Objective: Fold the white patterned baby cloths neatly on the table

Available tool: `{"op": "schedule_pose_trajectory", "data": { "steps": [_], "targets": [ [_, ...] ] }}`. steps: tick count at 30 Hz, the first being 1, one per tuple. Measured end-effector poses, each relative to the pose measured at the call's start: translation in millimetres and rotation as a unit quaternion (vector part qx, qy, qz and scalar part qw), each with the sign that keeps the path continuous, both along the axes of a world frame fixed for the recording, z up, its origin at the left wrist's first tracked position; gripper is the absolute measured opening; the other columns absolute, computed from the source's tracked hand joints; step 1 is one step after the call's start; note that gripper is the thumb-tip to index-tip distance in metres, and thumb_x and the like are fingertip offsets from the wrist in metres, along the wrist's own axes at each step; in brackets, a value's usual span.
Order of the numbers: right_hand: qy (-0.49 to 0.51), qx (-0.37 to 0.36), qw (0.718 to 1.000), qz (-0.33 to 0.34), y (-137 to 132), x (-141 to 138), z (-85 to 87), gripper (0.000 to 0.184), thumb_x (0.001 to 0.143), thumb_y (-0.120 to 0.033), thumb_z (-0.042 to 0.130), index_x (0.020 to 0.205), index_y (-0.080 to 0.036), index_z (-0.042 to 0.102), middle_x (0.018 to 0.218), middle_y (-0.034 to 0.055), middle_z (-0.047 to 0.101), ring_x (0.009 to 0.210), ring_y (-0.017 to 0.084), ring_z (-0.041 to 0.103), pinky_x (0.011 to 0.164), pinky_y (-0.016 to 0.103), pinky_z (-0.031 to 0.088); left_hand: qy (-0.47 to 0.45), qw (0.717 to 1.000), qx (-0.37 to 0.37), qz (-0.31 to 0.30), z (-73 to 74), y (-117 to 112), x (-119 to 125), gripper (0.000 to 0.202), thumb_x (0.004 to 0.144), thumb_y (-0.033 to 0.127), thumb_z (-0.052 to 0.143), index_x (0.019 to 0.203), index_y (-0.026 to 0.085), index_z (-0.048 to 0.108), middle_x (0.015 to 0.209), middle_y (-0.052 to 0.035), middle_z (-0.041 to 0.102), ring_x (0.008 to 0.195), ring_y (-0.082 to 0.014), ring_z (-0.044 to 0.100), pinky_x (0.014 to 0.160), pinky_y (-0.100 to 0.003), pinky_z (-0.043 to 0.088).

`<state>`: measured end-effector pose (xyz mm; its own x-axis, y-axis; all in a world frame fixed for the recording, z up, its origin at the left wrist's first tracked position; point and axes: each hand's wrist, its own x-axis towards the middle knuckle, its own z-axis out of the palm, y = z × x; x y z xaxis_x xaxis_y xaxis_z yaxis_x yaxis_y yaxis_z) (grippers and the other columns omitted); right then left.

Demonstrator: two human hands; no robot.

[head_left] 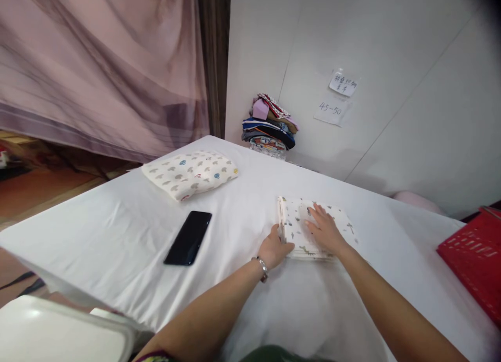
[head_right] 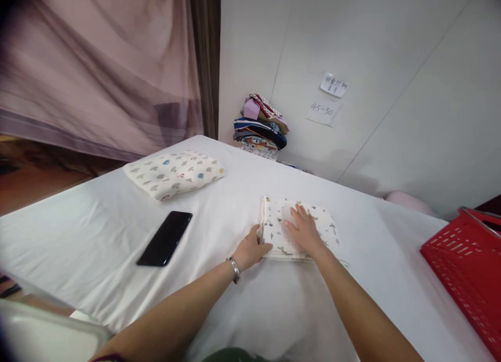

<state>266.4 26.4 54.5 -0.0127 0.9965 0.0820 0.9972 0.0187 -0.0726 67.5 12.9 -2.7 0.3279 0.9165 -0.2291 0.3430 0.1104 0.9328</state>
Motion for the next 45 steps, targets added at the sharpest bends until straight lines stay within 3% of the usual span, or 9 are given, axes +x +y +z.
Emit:
{"op": "schedule_pose_trajectory", "data": {
  "steps": [3,6,11,19,22,27,35,41,45],
  "targets": [
    [-0.018,-0.003,0.999,0.040,33.2,-33.6,-7.1,0.055,0.088,-0.042,0.033,0.135,-0.014,0.034,0.147,0.0092,0.017,0.135,0.022,0.009,0.107,0.045,0.010,0.008,1.000,0.008,-0.003,0.3,-1.3,-0.4,0.078,0.068,0.040,0.059,0.135,0.015,0.027,0.093,-0.0075,0.063,0.080,-0.0199,0.061,0.070,-0.027,0.044],
    [-0.029,-0.035,0.998,0.038,57.4,-50.7,-25.5,0.055,0.089,-0.043,0.028,0.138,-0.016,0.029,0.147,0.0066,0.017,0.135,0.021,0.010,0.107,0.045,0.008,0.028,0.999,0.020,-0.002,0.6,-3.6,-0.7,0.072,0.071,0.038,0.056,0.134,0.016,0.029,0.095,-0.0075,0.063,0.083,-0.0198,0.061,0.071,-0.026,0.043],
    [-0.034,-0.048,0.998,0.037,64.5,-53.5,-46.4,0.056,0.091,-0.045,0.022,0.140,-0.018,0.023,0.148,0.0042,0.015,0.135,0.018,0.009,0.108,0.044,0.007,0.057,0.997,0.048,0.006,1.0,-6.8,1.0,0.066,0.073,0.034,0.053,0.133,0.019,0.029,0.095,-0.0075,0.063,0.083,-0.0195,0.060,0.069,-0.025,0.041],
    [0.010,-0.094,0.995,0.031,62.7,-52.1,-29.5,0.055,0.090,-0.046,0.025,0.139,-0.020,0.026,0.148,0.0057,0.016,0.135,0.020,0.009,0.107,0.045,0.009,0.060,0.997,0.050,0.003,1.4,-5.8,0.7,0.067,0.072,0.033,0.053,0.133,0.020,0.028,0.093,-0.0062,0.063,0.080,-0.0191,0.060,0.068,-0.025,0.041],
    [0.020,-0.091,0.995,0.038,45.5,-50.3,-24.6,0.055,0.089,-0.048,0.029,0.137,-0.021,0.031,0.147,0.0081,0.017,0.135,0.023,0.010,0.105,0.049,0.010,0.039,0.998,0.047,0.000,0.8,-4.3,-0.6,0.069,0.071,0.033,0.054,0.134,0.019,0.028,0.093,-0.0057,0.063,0.078,-0.0176,0.060,0.067,-0.024,0.041],
    [0.029,-0.057,0.995,0.073,-10.9,-30.2,-26.9,0.052,0.091,-0.049,0.024,0.135,-0.024,0.035,0.145,0.0072,0.025,0.134,0.022,0.018,0.105,0.049,0.015,0.023,0.999,0.038,0.002,2.2,-2.8,-2.3,0.068,0.071,0.032,0.055,0.132,0.018,0.030,0.090,-0.0044,0.063,0.075,-0.0165,0.060,0.068,-0.024,0.041],
    [-0.052,0.038,0.998,-0.026,-91.7,49.2,-37.9,0.048,0.090,-0.047,0.029,0.131,-0.025,0.042,0.141,0.0056,0.033,0.132,0.023,0.024,0.106,0.050,0.014,0.016,0.999,0.036,-0.008,-1.0,0.9,-5.2,0.068,0.072,0.035,0.057,0.132,0.020,0.030,0.090,-0.0034,0.062,0.071,-0.0151,0.059,0.066,-0.025,0.044],
    [-0.069,0.110,0.985,-0.115,-124.3,98.4,-38.8,0.046,0.090,-0.043,0.030,0.126,-0.019,0.046,0.139,0.0108,0.037,0.131,0.026,0.025,0.102,0.055,0.020,0.003,0.999,0.029,-0.019,-4.4,4.5,-5.7,0.070,0.073,0.038,0.057,0.133,0.019,0.027,0.086,-0.0026,0.061,0.064,-0.0132,0.059,0.060,-0.025,0.045],
    [-0.007,0.206,0.977,-0.058,-126.9,92.2,-35.8,0.037,0.089,-0.038,0.038,0.114,-0.018,0.056,0.129,0.0108,0.049,0.126,0.025,0.035,0.100,0.049,0.029,0.009,0.999,0.036,-0.026,-1.3,4.4,-7.2,0.068,0.074,0.038,0.057,0.133,0.019,0.027,0.087,-0.0031,0.062,0.064,-0.0135,0.059,0.059,-0.025,0.044]
  ]
}}
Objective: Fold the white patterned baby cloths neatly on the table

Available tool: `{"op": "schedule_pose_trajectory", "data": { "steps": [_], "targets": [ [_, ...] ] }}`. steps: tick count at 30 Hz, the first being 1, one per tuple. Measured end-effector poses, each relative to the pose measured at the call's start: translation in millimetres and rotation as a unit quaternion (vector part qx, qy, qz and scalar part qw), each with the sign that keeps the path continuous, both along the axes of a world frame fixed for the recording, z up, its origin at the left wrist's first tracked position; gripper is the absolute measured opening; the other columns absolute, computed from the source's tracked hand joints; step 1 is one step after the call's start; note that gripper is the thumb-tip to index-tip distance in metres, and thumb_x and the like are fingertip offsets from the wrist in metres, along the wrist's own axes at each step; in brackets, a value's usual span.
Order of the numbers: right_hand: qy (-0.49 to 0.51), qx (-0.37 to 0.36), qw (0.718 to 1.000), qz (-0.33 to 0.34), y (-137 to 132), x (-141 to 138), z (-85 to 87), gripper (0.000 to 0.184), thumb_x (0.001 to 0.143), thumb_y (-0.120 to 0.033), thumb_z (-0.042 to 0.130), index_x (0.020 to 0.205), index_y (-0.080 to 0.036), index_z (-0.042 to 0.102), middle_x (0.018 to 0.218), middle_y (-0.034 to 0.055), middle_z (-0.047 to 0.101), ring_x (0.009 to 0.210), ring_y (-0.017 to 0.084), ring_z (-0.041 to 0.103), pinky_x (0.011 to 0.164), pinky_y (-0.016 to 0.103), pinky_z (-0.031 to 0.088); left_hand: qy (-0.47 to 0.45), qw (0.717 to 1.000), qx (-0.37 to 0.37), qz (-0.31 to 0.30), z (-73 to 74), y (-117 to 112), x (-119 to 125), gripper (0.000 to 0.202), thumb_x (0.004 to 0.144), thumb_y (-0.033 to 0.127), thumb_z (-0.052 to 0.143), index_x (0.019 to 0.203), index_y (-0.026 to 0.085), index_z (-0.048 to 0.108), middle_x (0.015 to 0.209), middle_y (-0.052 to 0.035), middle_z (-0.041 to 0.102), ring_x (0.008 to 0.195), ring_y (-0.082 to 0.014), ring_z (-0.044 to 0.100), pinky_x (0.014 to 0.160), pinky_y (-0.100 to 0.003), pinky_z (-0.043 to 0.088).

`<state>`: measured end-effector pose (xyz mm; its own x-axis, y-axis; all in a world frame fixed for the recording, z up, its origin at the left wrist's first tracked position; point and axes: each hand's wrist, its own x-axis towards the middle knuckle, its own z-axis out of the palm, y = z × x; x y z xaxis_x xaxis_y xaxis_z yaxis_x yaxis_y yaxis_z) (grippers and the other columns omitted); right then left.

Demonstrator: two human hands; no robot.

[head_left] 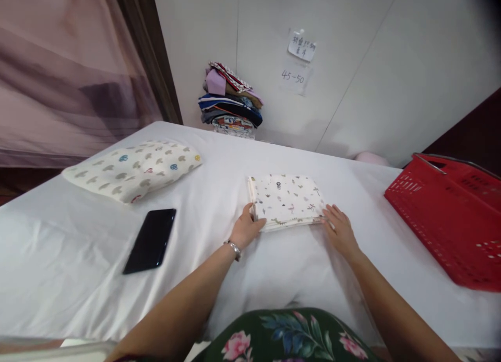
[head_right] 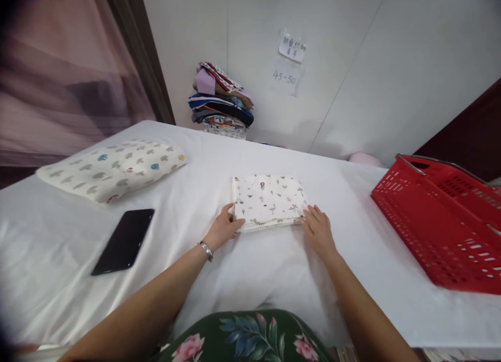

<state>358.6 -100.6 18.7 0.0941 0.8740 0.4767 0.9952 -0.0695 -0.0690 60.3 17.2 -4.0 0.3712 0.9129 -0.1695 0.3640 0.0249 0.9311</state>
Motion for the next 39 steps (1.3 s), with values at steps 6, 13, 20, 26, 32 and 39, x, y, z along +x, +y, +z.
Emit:
{"op": "schedule_pose_trajectory", "data": {
  "steps": [6,13,20,26,32,39],
  "targets": [
    [0.053,0.060,0.985,0.152,18.5,-41.8,5.5,0.022,0.087,-0.029,0.046,0.099,-0.023,0.063,0.105,0.0055,0.063,0.110,0.022,0.050,0.095,0.042,0.039,0.099,0.988,0.119,0.002,7.2,-6.4,-3.3,0.065,0.078,0.050,0.050,0.132,0.021,0.029,0.094,-0.0055,0.061,0.080,-0.0189,0.060,0.068,-0.028,0.044],
    [0.066,-0.016,0.985,0.158,30.6,-65.2,10.3,0.026,0.089,-0.027,0.041,0.097,-0.023,0.065,0.098,0.0060,0.063,0.096,0.021,0.054,0.088,0.041,0.042,0.126,0.905,0.405,0.034,9.5,-9.8,-3.9,0.050,0.079,0.043,0.054,0.122,0.018,0.045,0.112,-0.0115,0.050,0.101,-0.0245,0.050,0.079,-0.035,0.043],
    [0.061,-0.037,0.982,0.173,33.8,-65.0,13.8,0.026,0.089,-0.026,0.042,0.101,-0.023,0.064,0.099,0.0070,0.061,0.095,0.021,0.053,0.088,0.041,0.041,0.105,0.866,0.479,-0.093,9.6,-14.0,-1.0,0.015,0.082,0.027,0.052,0.092,0.021,0.062,0.097,-0.0058,0.055,0.098,-0.0208,0.047,0.086,-0.037,0.037],
    [0.088,-0.031,0.980,0.175,34.5,-64.7,12.0,0.027,0.090,-0.028,0.039,0.099,-0.023,0.065,0.098,0.0065,0.061,0.093,0.020,0.053,0.084,0.039,0.043,0.102,0.873,0.468,-0.093,5.7,-11.7,-0.3,0.016,0.083,0.028,0.052,0.092,0.021,0.063,0.095,-0.0052,0.055,0.095,-0.0194,0.046,0.086,-0.037,0.037],
    [0.097,-0.031,0.980,0.168,34.0,-68.5,10.9,0.028,0.090,-0.025,0.037,0.099,-0.022,0.064,0.100,0.0069,0.061,0.094,0.020,0.053,0.084,0.038,0.043,0.097,0.871,0.472,-0.091,5.2,-12.2,-0.2,0.017,0.084,0.027,0.049,0.090,0.021,0.064,0.094,-0.0056,0.055,0.095,-0.0193,0.046,0.087,-0.037,0.036],
    [0.087,0.010,0.985,0.152,29.2,-69.5,3.1,0.029,0.090,-0.025,0.033,0.099,-0.021,0.060,0.100,0.0079,0.060,0.096,0.021,0.052,0.087,0.040,0.041,0.084,0.865,0.487,-0.088,10.6,-12.7,-0.4,0.026,0.089,0.027,0.040,0.084,0.021,0.064,0.090,-0.0049,0.056,0.093,-0.0177,0.047,0.087,-0.037,0.035]
  ]
}}
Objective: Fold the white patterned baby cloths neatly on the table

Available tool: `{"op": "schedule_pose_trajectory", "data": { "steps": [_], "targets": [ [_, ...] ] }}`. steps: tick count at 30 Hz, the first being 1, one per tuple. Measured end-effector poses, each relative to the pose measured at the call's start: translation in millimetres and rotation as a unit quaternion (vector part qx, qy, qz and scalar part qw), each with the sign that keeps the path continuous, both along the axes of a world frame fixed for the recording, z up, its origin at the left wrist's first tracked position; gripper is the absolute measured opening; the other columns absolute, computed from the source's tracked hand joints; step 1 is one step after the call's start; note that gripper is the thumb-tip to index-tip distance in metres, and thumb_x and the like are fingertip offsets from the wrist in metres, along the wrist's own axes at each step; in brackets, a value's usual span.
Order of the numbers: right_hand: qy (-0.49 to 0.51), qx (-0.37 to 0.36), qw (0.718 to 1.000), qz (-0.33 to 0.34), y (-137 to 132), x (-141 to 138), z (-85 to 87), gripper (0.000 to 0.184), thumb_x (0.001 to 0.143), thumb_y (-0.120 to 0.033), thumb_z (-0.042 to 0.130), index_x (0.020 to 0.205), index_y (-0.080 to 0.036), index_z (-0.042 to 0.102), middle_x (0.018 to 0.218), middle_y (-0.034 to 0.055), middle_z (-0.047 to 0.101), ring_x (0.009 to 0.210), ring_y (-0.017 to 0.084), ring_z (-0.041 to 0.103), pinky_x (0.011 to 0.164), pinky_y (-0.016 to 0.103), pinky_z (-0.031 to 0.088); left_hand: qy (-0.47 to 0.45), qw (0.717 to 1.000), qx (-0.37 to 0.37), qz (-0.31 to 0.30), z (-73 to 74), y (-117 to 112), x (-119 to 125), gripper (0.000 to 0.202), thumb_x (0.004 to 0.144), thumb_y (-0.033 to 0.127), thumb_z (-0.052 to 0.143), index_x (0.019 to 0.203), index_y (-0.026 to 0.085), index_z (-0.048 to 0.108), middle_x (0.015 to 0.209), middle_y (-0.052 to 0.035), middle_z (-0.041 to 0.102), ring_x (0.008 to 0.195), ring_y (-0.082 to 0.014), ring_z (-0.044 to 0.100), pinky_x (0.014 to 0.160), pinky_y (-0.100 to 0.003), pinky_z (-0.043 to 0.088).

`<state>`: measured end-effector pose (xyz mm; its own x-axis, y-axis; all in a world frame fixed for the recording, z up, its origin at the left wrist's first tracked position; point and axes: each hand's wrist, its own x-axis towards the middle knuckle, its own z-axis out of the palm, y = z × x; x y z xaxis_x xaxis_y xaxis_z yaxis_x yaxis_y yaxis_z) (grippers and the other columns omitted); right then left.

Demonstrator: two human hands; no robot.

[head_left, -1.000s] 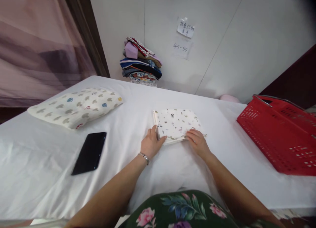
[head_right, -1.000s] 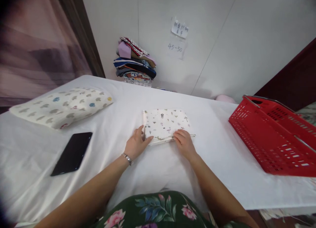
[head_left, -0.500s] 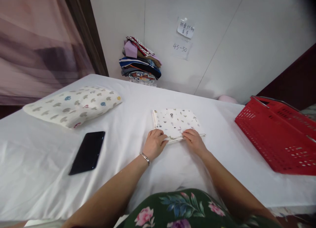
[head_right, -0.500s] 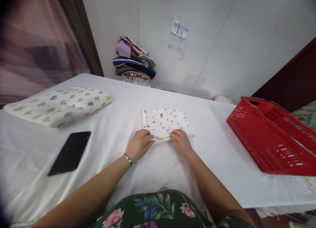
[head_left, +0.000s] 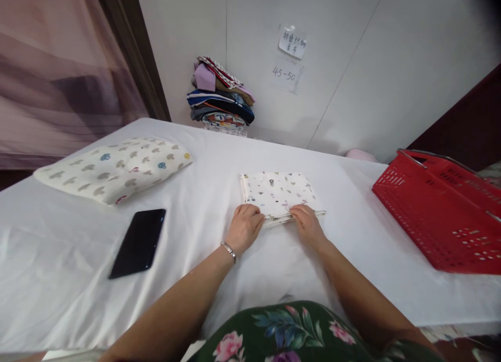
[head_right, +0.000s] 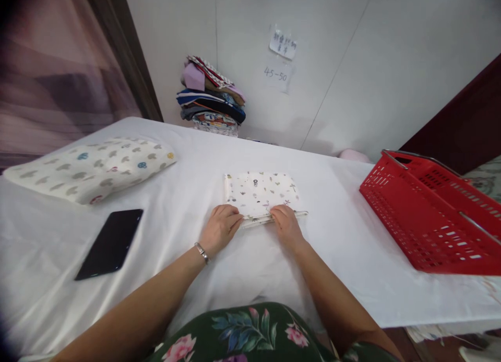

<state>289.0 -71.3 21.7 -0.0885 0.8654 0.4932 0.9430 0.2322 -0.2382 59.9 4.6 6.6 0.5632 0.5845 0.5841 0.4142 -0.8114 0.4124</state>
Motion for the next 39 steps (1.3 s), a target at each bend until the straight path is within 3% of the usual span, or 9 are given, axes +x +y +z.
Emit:
{"op": "schedule_pose_trajectory", "data": {
  "steps": [9,16,26,32,39],
  "targets": [
    [-0.005,-0.016,1.000,0.014,-7.2,-2.3,-1.6,0.027,0.090,-0.023,0.035,0.101,-0.020,0.060,0.102,0.0086,0.059,0.098,0.021,0.051,0.089,0.041,0.040,0.027,0.999,-0.003,-0.028,-1.2,-0.1,0.5,0.027,0.089,0.023,0.037,0.078,0.020,0.062,0.083,-0.0039,0.056,0.086,-0.0162,0.048,0.087,-0.036,0.034],
    [-0.032,-0.033,0.999,0.018,-11.4,0.5,-1.4,0.028,0.089,-0.027,0.040,0.111,-0.023,0.056,0.112,0.0076,0.057,0.106,0.021,0.049,0.093,0.042,0.039,0.042,0.999,-0.009,-0.018,-2.7,-0.6,0.0,0.019,0.079,0.033,0.056,0.091,0.020,0.061,0.093,-0.0060,0.058,0.093,-0.0206,0.049,0.089,-0.040,0.034],
    [-0.023,-0.024,0.999,0.012,-5.3,0.7,1.2,0.029,0.091,-0.027,0.037,0.107,-0.022,0.060,0.107,0.0080,0.059,0.100,0.021,0.052,0.090,0.040,0.040,0.030,0.999,0.014,-0.006,-2.3,0.1,1.3,0.022,0.089,0.028,0.040,0.086,0.019,0.060,0.087,-0.0047,0.058,0.088,-0.0182,0.050,0.088,-0.038,0.035],
    [-0.024,0.012,1.000,0.007,1.4,-0.2,-1.7,0.028,0.090,-0.025,0.037,0.103,-0.021,0.061,0.101,0.0073,0.062,0.095,0.021,0.053,0.087,0.040,0.040,0.025,0.999,0.045,0.004,3.4,1.6,-0.5,0.018,0.087,0.022,0.041,0.087,0.019,0.059,0.088,-0.0051,0.058,0.089,-0.0185,0.048,0.090,-0.038,0.033],
    [-0.029,-0.006,0.999,0.013,0.1,-3.5,-3.2,0.027,0.091,-0.025,0.038,0.103,-0.022,0.063,0.103,0.0070,0.062,0.097,0.021,0.052,0.087,0.040,0.040,0.057,0.998,0.039,-0.006,-0.3,-0.4,1.2,0.013,0.084,0.016,0.045,0.081,0.018,0.057,0.084,-0.0053,0.055,0.086,-0.0187,0.049,0.084,-0.037,0.036]
  ]
}}
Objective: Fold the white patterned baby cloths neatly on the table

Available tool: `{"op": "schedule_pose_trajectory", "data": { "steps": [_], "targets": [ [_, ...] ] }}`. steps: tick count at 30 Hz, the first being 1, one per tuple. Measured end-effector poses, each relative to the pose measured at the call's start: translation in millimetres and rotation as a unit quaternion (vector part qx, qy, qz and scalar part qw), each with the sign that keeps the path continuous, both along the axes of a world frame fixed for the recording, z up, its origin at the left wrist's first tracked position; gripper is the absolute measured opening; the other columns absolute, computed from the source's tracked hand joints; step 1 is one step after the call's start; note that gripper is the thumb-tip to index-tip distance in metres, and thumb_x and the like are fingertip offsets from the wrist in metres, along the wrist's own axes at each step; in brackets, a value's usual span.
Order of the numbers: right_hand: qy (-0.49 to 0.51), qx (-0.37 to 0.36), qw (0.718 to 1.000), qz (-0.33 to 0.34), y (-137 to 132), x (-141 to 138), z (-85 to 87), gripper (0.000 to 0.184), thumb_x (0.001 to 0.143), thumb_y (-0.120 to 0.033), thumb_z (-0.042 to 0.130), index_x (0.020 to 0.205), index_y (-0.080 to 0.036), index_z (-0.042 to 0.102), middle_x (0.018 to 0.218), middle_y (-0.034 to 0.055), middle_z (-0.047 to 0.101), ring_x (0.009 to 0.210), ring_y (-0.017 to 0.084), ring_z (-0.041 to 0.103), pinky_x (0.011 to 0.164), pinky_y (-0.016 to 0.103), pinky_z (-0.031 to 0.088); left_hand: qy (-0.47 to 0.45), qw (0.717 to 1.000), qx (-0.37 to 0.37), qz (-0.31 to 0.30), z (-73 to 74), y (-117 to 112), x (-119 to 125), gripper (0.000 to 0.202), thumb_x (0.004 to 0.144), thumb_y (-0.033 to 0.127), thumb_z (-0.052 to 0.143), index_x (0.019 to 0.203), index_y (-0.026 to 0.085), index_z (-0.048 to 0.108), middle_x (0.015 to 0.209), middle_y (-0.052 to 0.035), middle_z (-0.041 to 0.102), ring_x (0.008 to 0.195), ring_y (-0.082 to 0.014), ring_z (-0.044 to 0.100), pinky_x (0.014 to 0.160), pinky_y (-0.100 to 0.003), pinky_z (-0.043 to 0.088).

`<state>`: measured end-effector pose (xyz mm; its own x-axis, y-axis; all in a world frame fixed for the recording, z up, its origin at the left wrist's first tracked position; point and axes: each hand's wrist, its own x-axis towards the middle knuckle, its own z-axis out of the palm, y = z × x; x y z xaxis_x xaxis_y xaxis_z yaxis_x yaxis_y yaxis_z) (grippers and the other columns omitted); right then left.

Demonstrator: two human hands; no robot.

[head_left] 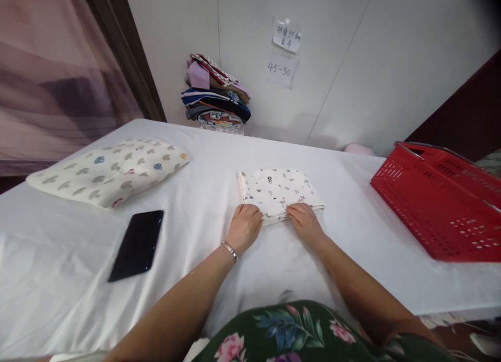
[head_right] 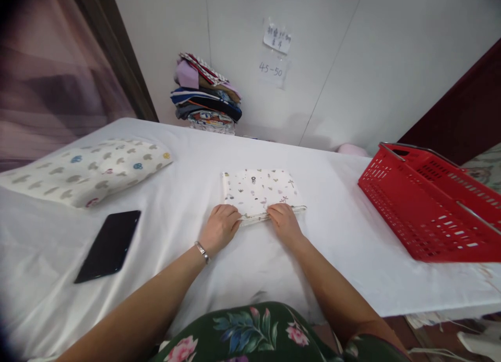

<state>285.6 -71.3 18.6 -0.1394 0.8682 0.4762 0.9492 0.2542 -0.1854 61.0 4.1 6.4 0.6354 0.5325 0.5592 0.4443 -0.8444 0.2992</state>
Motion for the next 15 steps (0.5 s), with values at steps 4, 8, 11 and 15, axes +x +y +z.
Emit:
{"op": "schedule_pose_trajectory", "data": {
  "steps": [4,8,11,15],
  "targets": [
    [0.001,0.027,1.000,0.015,1.2,1.0,-2.4,0.024,0.090,-0.022,0.041,0.102,-0.021,0.063,0.100,0.0077,0.062,0.093,0.021,0.053,0.084,0.041,0.042,0.001,1.000,-0.004,0.004,1.2,-1.2,-0.4,0.011,0.082,0.016,0.047,0.079,0.018,0.057,0.084,-0.0049,0.055,0.086,-0.0185,0.049,0.083,-0.036,0.037],
    [-0.014,0.030,0.999,0.030,1.5,2.6,-1.4,0.024,0.089,-0.020,0.043,0.105,-0.021,0.060,0.103,0.0073,0.062,0.096,0.020,0.053,0.085,0.040,0.042,0.012,1.000,-0.007,0.005,3.0,-1.6,-2.2,0.008,0.079,0.023,0.055,0.085,0.019,0.057,0.087,-0.0051,0.057,0.088,-0.0203,0.050,0.083,-0.037,0.037],
    [-0.041,0.023,0.998,0.038,-0.5,10.6,1.6,0.026,0.089,-0.019,0.043,0.110,-0.022,0.057,0.109,0.0074,0.060,0.102,0.021,0.051,0.090,0.042,0.040,0.021,1.000,-0.006,0.007,4.1,-1.5,-3.0,0.009,0.078,0.024,0.057,0.086,0.019,0.057,0.088,-0.0054,0.057,0.089,-0.0214,0.050,0.083,-0.038,0.037],
    [-0.078,0.019,0.997,0.002,-6.9,37.4,5.0,0.027,0.088,-0.022,0.044,0.112,-0.021,0.056,0.112,0.0076,0.059,0.107,0.021,0.050,0.093,0.043,0.037,0.026,0.999,-0.014,0.012,4.7,-0.9,-2.6,0.006,0.079,0.018,0.053,0.083,0.020,0.057,0.086,-0.0049,0.057,0.088,-0.0207,0.051,0.081,-0.037,0.038]
  ]
}}
